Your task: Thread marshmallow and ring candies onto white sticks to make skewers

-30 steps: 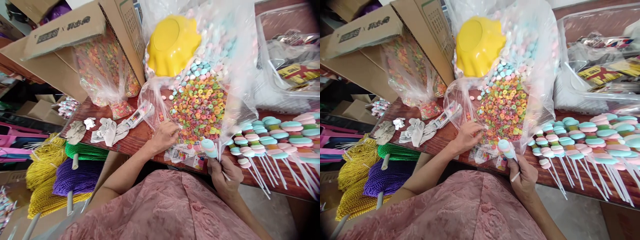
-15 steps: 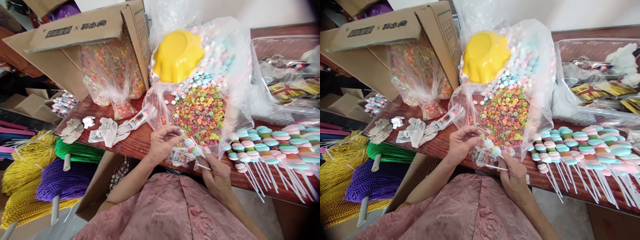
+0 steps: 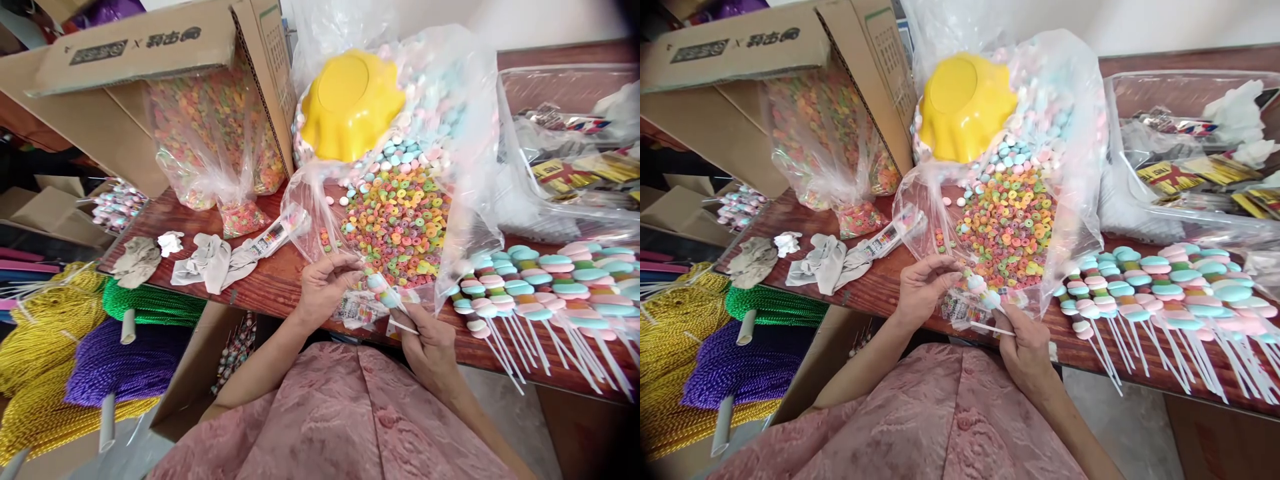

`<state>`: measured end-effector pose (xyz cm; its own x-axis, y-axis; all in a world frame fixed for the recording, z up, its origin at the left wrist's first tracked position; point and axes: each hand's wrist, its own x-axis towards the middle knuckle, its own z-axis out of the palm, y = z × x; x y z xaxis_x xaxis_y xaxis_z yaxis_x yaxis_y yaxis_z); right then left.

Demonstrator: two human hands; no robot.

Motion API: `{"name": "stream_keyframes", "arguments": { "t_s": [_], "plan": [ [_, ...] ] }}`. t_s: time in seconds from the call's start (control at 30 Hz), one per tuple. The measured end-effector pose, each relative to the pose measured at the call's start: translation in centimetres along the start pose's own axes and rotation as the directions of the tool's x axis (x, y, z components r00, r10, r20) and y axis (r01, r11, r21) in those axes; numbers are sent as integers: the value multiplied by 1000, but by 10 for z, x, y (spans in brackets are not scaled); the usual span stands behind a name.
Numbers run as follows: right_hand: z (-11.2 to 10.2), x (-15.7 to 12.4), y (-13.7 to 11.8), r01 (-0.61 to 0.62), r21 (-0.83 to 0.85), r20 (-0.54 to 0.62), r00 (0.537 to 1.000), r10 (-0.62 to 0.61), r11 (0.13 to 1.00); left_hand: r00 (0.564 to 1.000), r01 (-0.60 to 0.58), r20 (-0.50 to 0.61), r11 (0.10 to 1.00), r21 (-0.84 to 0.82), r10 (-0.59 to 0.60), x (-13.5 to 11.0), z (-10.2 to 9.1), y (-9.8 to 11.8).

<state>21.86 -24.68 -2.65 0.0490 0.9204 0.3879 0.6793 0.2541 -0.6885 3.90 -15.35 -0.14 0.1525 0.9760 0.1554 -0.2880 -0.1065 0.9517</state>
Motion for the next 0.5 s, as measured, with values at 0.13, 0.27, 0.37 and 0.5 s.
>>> {"name": "stream_keyframes", "arguments": {
  "t_s": [0.13,0.27,0.37,0.5],
  "plan": [
    [1,1,0,58,8,6,998,-58,998,989,140,-15,978,-156,-144,4,-1,-5],
    [0,3,-2,35,9,38,999,-35,999,983,185,38,963,-197,-181,5,-3,-1],
    [-2,4,-5,27,36,53,998,-29,999,976,215,78,951,-222,-203,5,-3,2],
    [0,6,-11,19,95,37,999,-23,995,947,320,132,909,-267,-294,6,-1,2]
  ]
}}
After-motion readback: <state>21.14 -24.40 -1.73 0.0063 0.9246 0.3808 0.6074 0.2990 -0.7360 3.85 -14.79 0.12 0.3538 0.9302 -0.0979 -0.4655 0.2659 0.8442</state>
